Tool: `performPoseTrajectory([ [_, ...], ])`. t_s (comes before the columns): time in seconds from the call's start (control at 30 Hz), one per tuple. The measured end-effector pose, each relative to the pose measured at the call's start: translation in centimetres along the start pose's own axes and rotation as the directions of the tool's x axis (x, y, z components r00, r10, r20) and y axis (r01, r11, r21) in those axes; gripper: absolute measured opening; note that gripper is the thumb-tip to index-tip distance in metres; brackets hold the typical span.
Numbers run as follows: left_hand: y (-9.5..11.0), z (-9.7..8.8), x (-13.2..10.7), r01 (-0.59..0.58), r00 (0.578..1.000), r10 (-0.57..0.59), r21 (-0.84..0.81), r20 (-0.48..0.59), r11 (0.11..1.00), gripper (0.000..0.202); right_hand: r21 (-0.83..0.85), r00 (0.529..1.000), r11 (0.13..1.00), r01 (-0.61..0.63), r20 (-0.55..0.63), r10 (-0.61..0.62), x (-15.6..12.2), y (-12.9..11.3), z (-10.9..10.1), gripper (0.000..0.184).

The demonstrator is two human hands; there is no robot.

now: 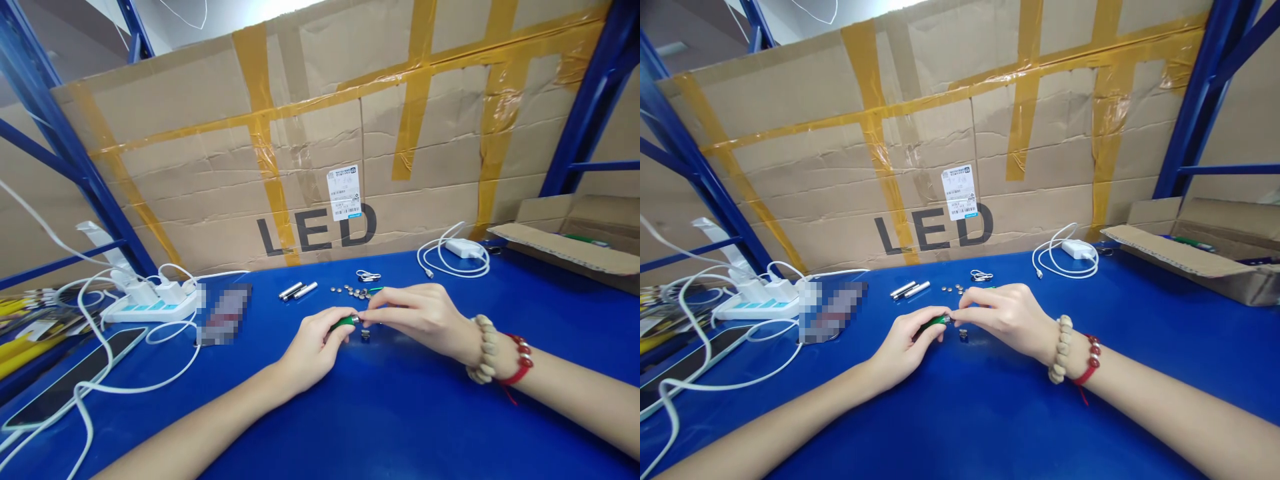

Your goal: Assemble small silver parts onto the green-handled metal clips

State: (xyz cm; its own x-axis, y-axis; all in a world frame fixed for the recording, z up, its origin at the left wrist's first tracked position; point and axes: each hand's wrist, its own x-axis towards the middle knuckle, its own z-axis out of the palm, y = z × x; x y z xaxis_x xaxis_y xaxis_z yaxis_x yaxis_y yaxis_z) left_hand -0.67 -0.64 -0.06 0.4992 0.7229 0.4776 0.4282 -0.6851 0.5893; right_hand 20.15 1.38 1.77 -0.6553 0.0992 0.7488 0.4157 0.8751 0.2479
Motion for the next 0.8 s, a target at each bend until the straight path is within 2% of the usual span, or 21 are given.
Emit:
performPoseTrajectory([
  [0.23,0.1,-0.1,0.1,0.002,1.000,-0.001,-0.022,0.021,1.000,0.024,0.026,1.000,0.999,0.022,0.000,-0.022,0.2,0.1,0.0,0.016],
  [0.37,0.2,-0.1,0.1,0.007,0.999,-0.007,-0.023,0.035,1.000,0.025,0.028,0.999,1.000,0.012,0.042,-0.013,0.3,0.3,0.0,0.015],
  [0.47,0.1,-0.2,0.1,-0.010,0.999,0.011,-0.016,0.050,1.000,0.024,0.101,0.998,0.995,-0.016,0.064,0.009,0.1,0.3,0.2,0.019],
  [0.57,0.1,-0.2,0.0,-0.035,0.996,0.035,0.000,0.081,0.999,0.023,0.272,0.993,0.956,-0.106,0.070,0.091,-0.1,0.0,0.6,0.016],
  [0.67,0.1,-0.2,-0.1,-0.032,0.991,0.030,0.009,0.127,0.999,0.022,0.440,0.976,0.872,-0.215,0.075,0.203,-0.1,-0.4,1.0,0.010],
  [0.8,0.1,-0.2,-0.4,0.002,0.987,-0.002,0.001,0.158,1.000,0.019,0.523,0.941,0.787,-0.327,0.100,0.325,0.3,-1.0,1.3,0.010],
])
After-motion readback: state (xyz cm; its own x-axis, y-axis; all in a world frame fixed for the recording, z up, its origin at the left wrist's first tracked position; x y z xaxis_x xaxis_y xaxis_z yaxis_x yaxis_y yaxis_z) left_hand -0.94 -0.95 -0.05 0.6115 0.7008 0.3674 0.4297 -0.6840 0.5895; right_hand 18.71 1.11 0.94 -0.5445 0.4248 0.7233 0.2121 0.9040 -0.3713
